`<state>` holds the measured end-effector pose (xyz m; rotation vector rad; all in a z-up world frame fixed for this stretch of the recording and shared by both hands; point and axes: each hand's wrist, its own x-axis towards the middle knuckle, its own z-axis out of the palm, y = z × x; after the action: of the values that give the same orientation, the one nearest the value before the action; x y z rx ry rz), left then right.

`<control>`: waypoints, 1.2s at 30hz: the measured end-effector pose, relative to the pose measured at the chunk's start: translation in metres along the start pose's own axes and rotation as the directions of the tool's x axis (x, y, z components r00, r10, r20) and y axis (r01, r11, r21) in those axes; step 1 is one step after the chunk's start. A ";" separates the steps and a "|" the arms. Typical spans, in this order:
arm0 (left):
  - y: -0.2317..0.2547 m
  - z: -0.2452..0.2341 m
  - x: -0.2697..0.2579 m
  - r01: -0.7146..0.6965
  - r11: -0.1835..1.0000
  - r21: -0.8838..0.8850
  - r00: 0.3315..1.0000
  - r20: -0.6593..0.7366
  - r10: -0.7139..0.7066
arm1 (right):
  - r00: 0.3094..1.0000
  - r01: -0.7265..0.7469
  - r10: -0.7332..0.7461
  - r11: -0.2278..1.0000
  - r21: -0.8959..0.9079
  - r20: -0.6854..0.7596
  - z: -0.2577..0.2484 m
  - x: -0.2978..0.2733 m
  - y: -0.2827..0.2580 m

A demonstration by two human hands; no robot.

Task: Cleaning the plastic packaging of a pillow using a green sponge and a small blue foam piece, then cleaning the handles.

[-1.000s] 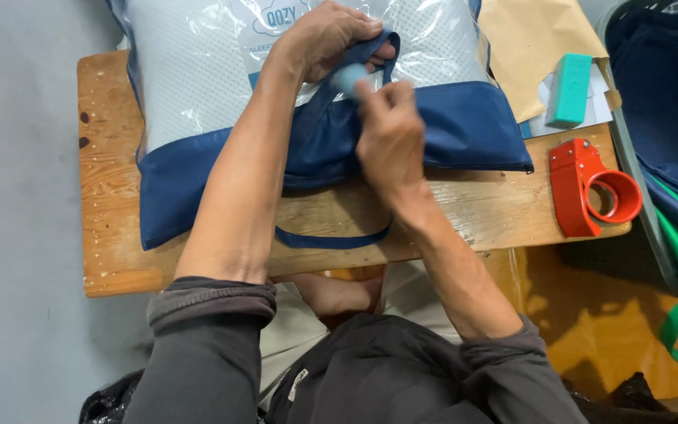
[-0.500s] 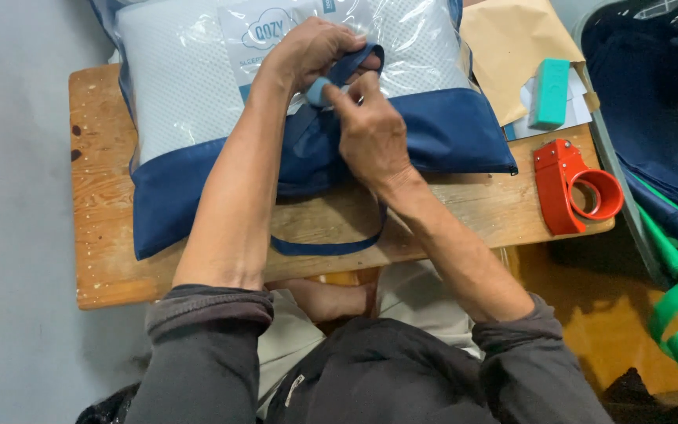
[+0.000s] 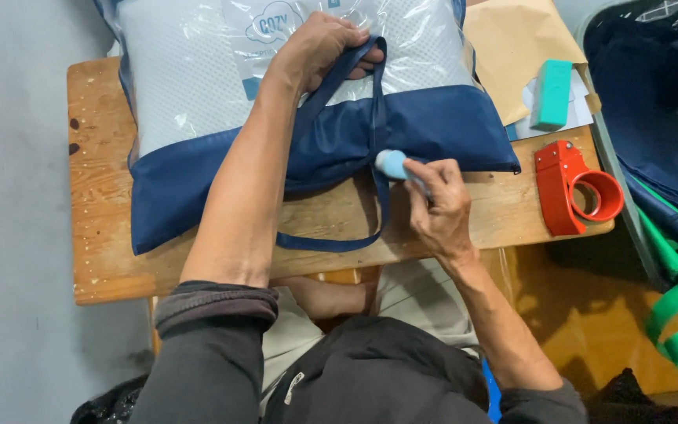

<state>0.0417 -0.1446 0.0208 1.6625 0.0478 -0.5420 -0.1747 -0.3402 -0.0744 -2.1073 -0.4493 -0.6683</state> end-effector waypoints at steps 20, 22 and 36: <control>-0.001 0.001 -0.007 -0.020 1.000 -0.005 1.000 0.022 0.020 | 0.991 -0.128 0.114 0.958 -0.257 -0.069 0.046 -0.019 -0.023; -0.007 0.002 -0.008 -0.013 1.000 0.008 1.000 0.011 0.013 | 0.979 -0.182 0.151 0.951 -0.252 -0.139 0.011 -0.025 -0.009; -0.124 0.053 -0.208 -0.384 0.809 0.445 0.773 0.634 0.017 | 0.841 -0.399 0.401 0.913 0.082 -0.363 -0.064 -0.020 0.117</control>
<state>-0.2011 -0.1156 -0.0198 1.9375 -0.8488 -0.9602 -0.1477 -0.4611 -0.1286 -1.9223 0.2032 -0.7908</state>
